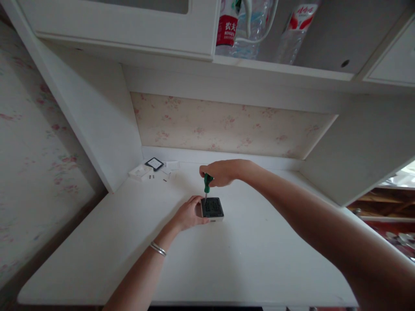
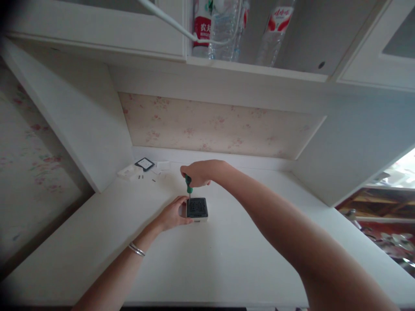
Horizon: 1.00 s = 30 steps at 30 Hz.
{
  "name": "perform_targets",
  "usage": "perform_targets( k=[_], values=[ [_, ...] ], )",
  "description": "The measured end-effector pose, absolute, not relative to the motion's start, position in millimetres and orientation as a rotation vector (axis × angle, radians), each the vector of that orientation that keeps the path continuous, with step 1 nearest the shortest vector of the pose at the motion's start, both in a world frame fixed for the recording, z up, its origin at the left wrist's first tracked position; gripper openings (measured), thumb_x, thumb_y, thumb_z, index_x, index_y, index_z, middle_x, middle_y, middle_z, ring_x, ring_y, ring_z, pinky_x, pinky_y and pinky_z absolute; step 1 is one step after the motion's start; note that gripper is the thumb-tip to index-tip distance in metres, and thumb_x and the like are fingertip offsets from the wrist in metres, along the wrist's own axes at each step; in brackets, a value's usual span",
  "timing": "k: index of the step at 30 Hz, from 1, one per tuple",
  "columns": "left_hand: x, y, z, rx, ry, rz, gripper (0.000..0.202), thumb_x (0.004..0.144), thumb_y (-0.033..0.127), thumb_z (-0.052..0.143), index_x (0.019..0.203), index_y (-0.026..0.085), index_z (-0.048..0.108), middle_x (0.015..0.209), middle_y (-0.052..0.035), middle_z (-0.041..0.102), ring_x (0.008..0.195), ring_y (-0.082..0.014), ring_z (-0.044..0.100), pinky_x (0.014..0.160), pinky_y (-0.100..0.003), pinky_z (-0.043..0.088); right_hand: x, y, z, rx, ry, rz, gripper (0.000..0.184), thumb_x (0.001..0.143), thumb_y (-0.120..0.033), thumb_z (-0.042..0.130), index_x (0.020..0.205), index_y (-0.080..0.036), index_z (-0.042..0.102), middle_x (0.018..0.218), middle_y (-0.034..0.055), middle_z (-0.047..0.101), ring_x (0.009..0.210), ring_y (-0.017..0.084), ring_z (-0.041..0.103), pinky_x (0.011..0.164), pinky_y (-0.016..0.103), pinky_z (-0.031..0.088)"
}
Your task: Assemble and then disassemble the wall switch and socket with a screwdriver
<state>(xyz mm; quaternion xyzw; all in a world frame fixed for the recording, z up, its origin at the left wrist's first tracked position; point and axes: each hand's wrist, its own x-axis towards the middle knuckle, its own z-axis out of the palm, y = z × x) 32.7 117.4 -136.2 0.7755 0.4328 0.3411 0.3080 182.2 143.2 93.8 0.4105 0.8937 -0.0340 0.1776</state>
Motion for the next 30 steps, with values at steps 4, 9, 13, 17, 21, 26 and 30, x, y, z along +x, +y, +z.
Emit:
perform_targets(
  k=[4,9,13,17,21,26,30],
  values=[
    [33.0,116.8,-134.8,2.058,1.13,0.909,0.076,0.056,0.041,0.081,0.123,0.022,0.049,0.12,-0.0078,0.055,0.108,-0.0263,0.054,0.094,-0.037,0.043,180.2,140.3,93.3,1.348,2.47,0.134,0.053,0.08,-0.058,0.05,0.107,-0.015,0.06,0.098,0.0188,0.066,0.088,0.032,0.063,0.064,0.037,0.046],
    [33.1,116.5,-136.1,2.066,1.144,0.917,0.075,0.055,0.037,0.082,0.121,0.022,0.051,0.12,-0.0072,0.055,0.106,-0.025,0.055,0.094,-0.036,0.044,182.7,140.3,89.7,1.187,2.599,-0.154,0.051,0.08,-0.047,0.056,0.123,-0.021,0.047,0.109,0.0122,0.064,0.085,0.024,0.063,0.066,0.031,0.045],
    [33.6,115.7,-135.5,2.062,1.159,0.899,0.073,0.054,0.037,0.082,0.119,0.022,0.052,0.119,-0.0064,0.055,0.104,-0.0239,0.056,0.092,-0.035,0.045,185.9,142.1,85.9,1.266,2.595,0.09,0.044,0.083,-0.052,0.049,0.11,-0.018,0.055,0.101,0.0158,0.065,0.086,0.029,0.062,0.064,0.035,0.045],
    [33.8,115.2,-134.3,2.049,1.165,0.884,0.073,0.055,0.037,0.081,0.119,0.021,0.051,0.119,-0.007,0.055,0.103,-0.0239,0.056,0.091,-0.034,0.046,187.0,143.9,88.0,1.277,2.56,-0.021,0.052,0.083,-0.057,0.047,0.116,-0.017,0.051,0.098,0.0155,0.066,0.082,0.028,0.063,0.062,0.034,0.045],
    [33.5,115.2,-133.8,2.045,1.158,0.885,0.073,0.055,0.037,0.082,0.12,0.022,0.051,0.12,-0.007,0.054,0.106,-0.0251,0.055,0.094,-0.035,0.044,184.8,142.3,88.1,1.194,2.594,-0.08,0.045,0.084,-0.048,0.05,0.12,-0.021,0.05,0.1,0.013,0.067,0.084,0.026,0.064,0.064,0.032,0.045],
    [32.9,114.3,-131.6,2.052,1.155,0.879,0.073,0.056,0.036,0.081,0.122,0.023,0.052,0.12,-0.0065,0.054,0.11,-0.0258,0.053,0.098,-0.036,0.041,184.3,141.3,82.1,1.39,2.504,0.227,0.05,0.089,-0.054,0.039,0.102,-0.013,0.063,0.101,0.0214,0.065,0.096,0.033,0.062,0.073,0.04,0.045],
    [32.5,114.5,-132.5,2.068,1.16,0.868,0.075,0.056,0.038,0.081,0.123,0.022,0.051,0.123,-0.0063,0.053,0.11,-0.0257,0.053,0.097,-0.036,0.042,196.0,142.9,86.4,1.261,2.523,-0.283,0.054,0.083,-0.059,0.048,0.111,-0.013,0.056,0.11,0.0183,0.062,0.063,0.02,0.066,0.056,0.03,0.046]
  ],
)
